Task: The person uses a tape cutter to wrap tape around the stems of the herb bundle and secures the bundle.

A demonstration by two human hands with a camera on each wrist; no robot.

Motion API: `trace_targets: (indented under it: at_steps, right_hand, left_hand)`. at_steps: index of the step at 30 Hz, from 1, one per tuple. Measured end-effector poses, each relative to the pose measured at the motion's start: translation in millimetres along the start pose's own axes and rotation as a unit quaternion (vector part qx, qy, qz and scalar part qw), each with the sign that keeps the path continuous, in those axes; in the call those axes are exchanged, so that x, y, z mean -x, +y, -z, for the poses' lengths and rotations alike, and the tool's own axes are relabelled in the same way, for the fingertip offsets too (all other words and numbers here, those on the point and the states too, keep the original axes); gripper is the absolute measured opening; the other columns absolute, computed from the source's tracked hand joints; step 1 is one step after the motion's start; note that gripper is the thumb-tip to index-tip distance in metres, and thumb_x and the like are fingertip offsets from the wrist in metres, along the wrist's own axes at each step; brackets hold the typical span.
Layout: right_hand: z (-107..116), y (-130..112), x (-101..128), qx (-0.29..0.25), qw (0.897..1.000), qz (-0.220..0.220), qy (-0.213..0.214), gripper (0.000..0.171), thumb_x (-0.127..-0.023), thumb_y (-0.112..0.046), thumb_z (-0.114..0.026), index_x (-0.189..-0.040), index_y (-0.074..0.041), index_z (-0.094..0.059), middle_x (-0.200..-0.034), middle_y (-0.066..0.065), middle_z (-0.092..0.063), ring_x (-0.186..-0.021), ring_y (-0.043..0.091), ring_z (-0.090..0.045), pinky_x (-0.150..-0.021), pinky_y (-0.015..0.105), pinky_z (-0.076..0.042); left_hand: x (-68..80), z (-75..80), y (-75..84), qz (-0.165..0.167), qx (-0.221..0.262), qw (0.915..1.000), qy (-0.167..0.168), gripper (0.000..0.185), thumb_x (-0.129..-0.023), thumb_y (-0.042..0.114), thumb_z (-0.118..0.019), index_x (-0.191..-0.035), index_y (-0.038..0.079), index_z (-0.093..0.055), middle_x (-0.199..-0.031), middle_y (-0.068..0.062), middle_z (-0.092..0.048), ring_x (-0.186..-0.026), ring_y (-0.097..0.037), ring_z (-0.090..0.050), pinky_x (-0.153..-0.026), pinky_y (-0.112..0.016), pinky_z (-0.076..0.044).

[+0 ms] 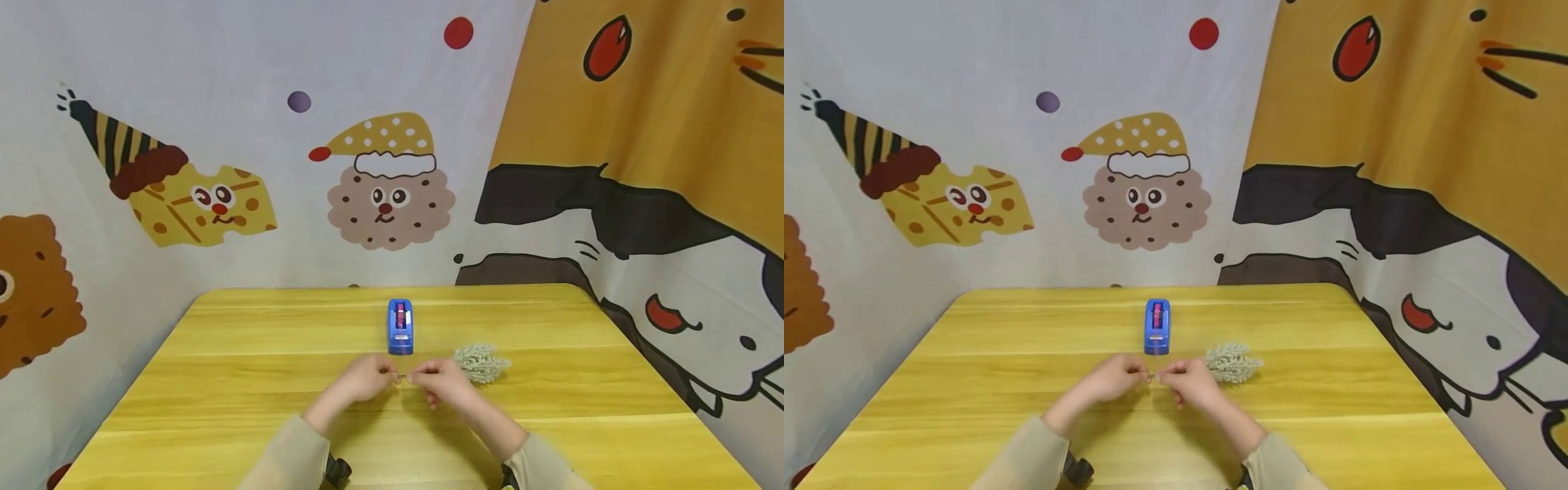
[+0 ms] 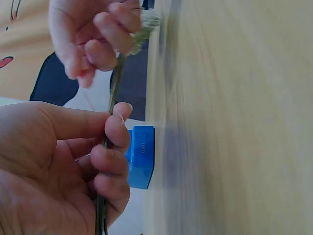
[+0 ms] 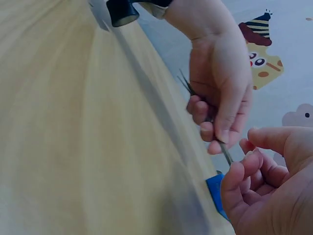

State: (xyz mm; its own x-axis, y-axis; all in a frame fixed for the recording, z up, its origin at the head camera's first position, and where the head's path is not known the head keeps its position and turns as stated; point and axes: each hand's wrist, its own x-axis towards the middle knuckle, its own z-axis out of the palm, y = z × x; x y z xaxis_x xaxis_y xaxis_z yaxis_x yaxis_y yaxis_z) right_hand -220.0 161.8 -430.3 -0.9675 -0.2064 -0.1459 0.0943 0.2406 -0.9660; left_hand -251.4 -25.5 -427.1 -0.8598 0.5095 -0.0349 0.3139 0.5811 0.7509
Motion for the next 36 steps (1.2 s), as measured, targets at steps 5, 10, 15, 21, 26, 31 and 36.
trace_targets:
  at_steps: [5,10,15,21,26,31,36]
  right_hand:
    - [-7,8,3,-0.005,1.0,0.015,0.023,0.034,-0.076,-0.025,-0.067,-0.095,0.003,-0.064,-0.058,0.009,-0.054,-0.042,0.009,-0.044,-0.043,0.023,-0.043]
    - [-11,14,3,-0.029,0.999,0.016,0.043,0.031,-0.076,-0.023,-0.068,-0.092,0.003,-0.065,-0.059,0.01,-0.055,-0.042,0.009,-0.043,-0.042,0.021,-0.04]
    - [-15,20,4,-0.039,0.997,0.013,0.063,0.031,-0.076,-0.023,-0.067,-0.091,0.005,-0.064,-0.051,0.001,-0.049,-0.042,0.009,-0.042,-0.042,0.021,-0.039]
    - [-18,26,4,-0.038,0.995,0.025,0.088,0.031,-0.076,-0.024,-0.068,-0.089,0.004,-0.066,-0.049,0.0,-0.047,-0.041,0.01,-0.041,-0.04,0.021,-0.037]
    - [-21,27,5,-0.042,0.994,0.035,0.097,0.024,-0.077,-0.017,-0.067,-0.087,0.005,-0.067,-0.048,0.001,-0.046,-0.039,0.01,-0.041,-0.038,0.022,-0.038]
    - [-26,13,14,-0.035,0.993,0.042,0.102,0.022,-0.079,-0.011,-0.064,-0.088,0.009,-0.065,-0.049,0.001,-0.045,-0.039,0.008,-0.039,-0.038,0.024,-0.039]
    - [-28,2,21,-0.028,0.993,0.042,0.107,0.021,-0.079,-0.009,-0.062,-0.089,0.01,-0.065,-0.054,0.002,-0.048,-0.039,0.006,-0.038,-0.04,0.026,-0.041]
  left_hand:
    - [1.8,-2.5,-1.1,0.0,0.0,1.0,0.001,0.016,-0.086,0.016,-0.053,-0.076,0.009,-0.063,-0.065,-0.007,-0.058,-0.043,-0.008,-0.039,-0.039,-0.022,-0.032]
    - [5.2,-4.9,-3.9,-0.003,0.013,0.9999,0.001,0.016,-0.085,0.017,-0.055,-0.074,0.009,-0.064,-0.061,-0.002,-0.054,-0.042,-0.007,-0.038,-0.037,-0.021,-0.031]
    - [6.4,-7.2,-5.3,-0.001,0.014,0.9999,0.008,0.015,-0.084,0.017,-0.057,-0.075,0.009,-0.065,-0.06,-0.001,-0.054,-0.042,-0.007,-0.038,-0.038,-0.022,-0.031]
    - [6.5,-8.4,-3.0,0.007,0.013,0.9997,0.02,0.013,-0.085,0.017,-0.057,-0.078,0.011,-0.066,-0.066,-0.004,-0.057,-0.043,-0.009,-0.04,-0.039,-0.023,-0.034]
    - [6.5,-10.7,-0.4,-0.001,0.003,0.9995,0.033,0.012,-0.085,0.018,-0.056,-0.082,0.014,-0.068,-0.067,0.002,-0.057,-0.047,-0.009,-0.043,-0.043,-0.025,-0.037]
    - [6.0,-11.3,-0.6,0.001,0.014,0.9994,0.033,0.012,-0.085,0.018,-0.056,-0.082,0.015,-0.068,-0.061,0.001,-0.055,-0.042,-0.008,-0.041,-0.039,-0.023,-0.034]
    - [5.6,-9.0,-1.1,0.002,0.015,0.9994,0.031,0.014,-0.085,0.02,-0.055,-0.08,0.016,-0.067,-0.059,0.002,-0.053,-0.044,-0.009,-0.041,-0.04,-0.024,-0.035]
